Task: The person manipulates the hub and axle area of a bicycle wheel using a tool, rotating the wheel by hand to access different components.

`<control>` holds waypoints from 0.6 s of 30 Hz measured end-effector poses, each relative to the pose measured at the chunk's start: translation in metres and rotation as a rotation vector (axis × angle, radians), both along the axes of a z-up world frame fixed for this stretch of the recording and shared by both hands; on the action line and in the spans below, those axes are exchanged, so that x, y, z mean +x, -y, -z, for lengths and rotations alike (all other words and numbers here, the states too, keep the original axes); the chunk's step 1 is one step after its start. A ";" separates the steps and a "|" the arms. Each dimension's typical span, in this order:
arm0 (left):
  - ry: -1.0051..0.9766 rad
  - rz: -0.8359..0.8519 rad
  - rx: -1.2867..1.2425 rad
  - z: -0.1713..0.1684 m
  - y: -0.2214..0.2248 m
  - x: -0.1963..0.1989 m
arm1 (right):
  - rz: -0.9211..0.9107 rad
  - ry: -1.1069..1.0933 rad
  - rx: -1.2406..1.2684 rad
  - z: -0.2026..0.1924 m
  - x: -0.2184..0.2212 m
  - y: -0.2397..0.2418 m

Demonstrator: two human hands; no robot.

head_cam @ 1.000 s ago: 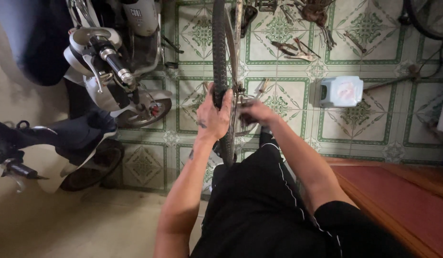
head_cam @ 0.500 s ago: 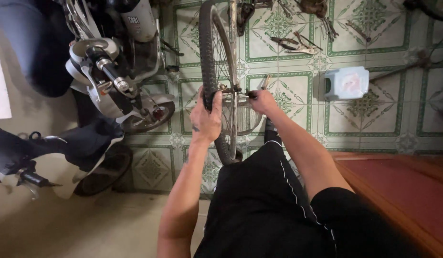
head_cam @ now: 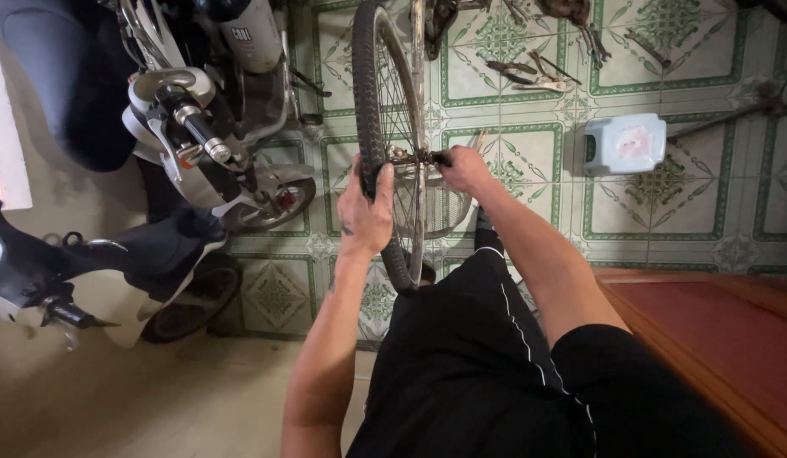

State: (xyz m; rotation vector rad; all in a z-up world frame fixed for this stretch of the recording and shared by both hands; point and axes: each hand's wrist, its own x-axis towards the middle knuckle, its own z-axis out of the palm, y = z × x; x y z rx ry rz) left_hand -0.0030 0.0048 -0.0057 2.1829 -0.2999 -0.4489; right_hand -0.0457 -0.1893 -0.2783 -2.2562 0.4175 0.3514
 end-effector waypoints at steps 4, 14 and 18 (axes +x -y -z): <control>0.015 0.021 0.021 -0.001 0.001 0.001 | 0.031 0.025 0.010 -0.001 0.004 0.000; 0.016 0.038 0.003 -0.001 0.001 0.002 | 0.027 -0.087 0.006 0.016 -0.006 -0.006; -0.022 0.022 0.016 -0.003 0.001 0.001 | 0.020 -0.009 0.019 0.023 -0.013 -0.010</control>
